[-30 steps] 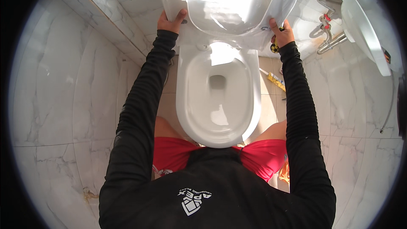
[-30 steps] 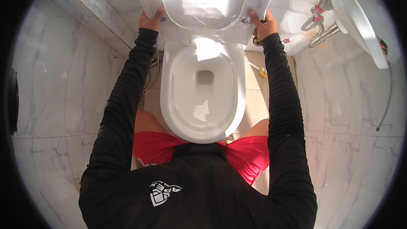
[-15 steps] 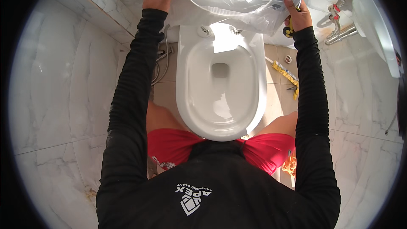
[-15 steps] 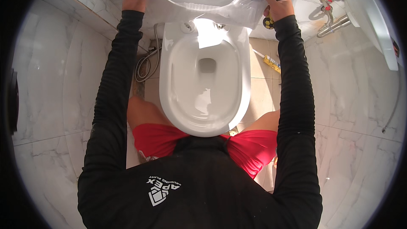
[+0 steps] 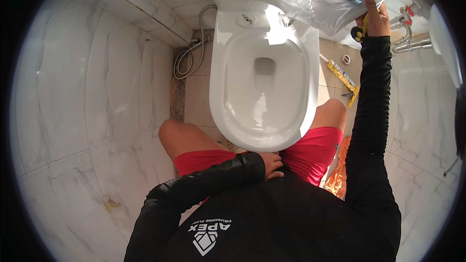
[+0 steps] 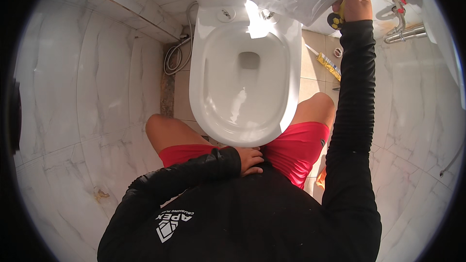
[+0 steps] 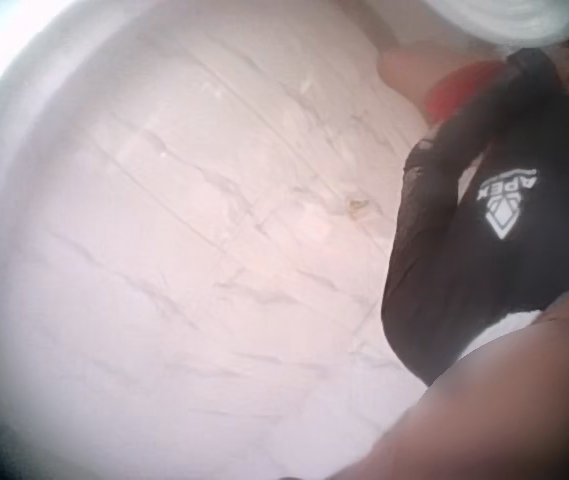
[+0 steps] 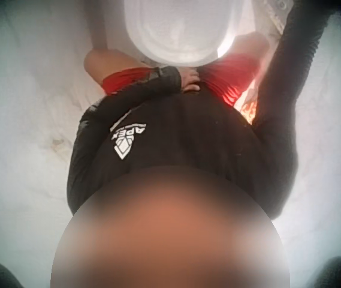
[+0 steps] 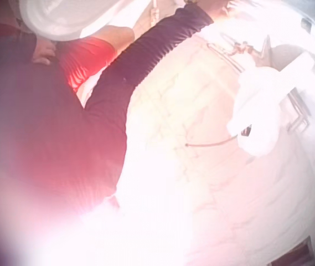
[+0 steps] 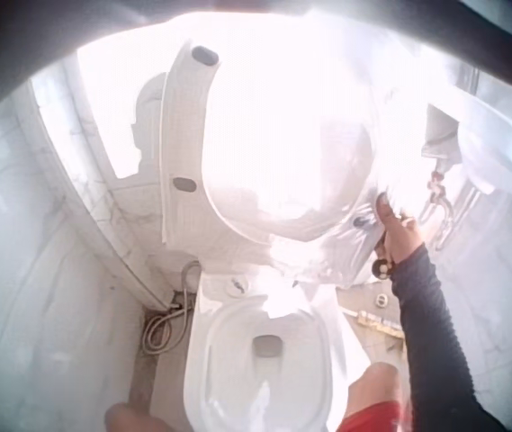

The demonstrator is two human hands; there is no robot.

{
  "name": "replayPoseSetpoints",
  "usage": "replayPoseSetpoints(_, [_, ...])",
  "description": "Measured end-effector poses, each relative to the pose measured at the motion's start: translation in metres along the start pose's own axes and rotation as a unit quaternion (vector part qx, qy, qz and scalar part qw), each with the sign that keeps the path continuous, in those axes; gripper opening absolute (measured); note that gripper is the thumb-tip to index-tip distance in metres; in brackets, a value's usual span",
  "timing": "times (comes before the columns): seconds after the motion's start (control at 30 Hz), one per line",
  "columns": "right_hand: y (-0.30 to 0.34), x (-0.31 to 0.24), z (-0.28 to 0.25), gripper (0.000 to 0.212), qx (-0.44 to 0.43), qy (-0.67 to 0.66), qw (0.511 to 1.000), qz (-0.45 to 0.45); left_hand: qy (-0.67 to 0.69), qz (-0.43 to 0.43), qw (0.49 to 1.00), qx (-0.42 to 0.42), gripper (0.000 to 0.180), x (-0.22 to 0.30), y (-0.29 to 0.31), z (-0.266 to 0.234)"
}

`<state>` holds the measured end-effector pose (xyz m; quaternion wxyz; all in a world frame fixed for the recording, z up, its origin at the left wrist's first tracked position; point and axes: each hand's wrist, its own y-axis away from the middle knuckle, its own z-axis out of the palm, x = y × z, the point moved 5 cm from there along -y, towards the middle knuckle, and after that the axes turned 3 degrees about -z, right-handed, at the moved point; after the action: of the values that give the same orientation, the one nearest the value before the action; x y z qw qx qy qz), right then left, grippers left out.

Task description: The person installs a toilet seat by first removing the protective plastic wrap, then aligning the seat over the mounting bolts, and finally tightening the nuts with a screwdriver to secure it in place.

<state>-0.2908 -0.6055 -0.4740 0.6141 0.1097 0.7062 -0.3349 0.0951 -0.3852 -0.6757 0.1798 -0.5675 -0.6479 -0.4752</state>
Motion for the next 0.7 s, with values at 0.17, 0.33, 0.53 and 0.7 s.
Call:
replayPoseSetpoints(0.17, [0.003, -0.007, 0.000, 0.048, 0.010, 0.016, 1.000, -0.019, -0.052, -0.044, 0.980, 0.188, 0.077, -0.006, 0.013, 0.014])
replayPoseSetpoints(0.33, [0.006, -0.003, -0.003, 0.046, 0.002, -0.001, 1.000, -0.010, -0.070, -0.102, 0.979, 0.162, 0.073, -0.017, 0.005, 0.014])
replayPoseSetpoints(0.53, [0.009, 0.000, 0.001, 0.047, -0.018, -0.040, 0.999, -0.025, -0.002, -0.103, 0.993, 0.051, 0.040, -0.028, 0.022, 0.011])
replayPoseSetpoints(0.7, [0.010, -0.001, 0.001, 0.048, -0.021, -0.064, 0.998, 0.003, 0.011, -0.150, 0.987, 0.064, 0.030, -0.010, 0.079, -0.017])
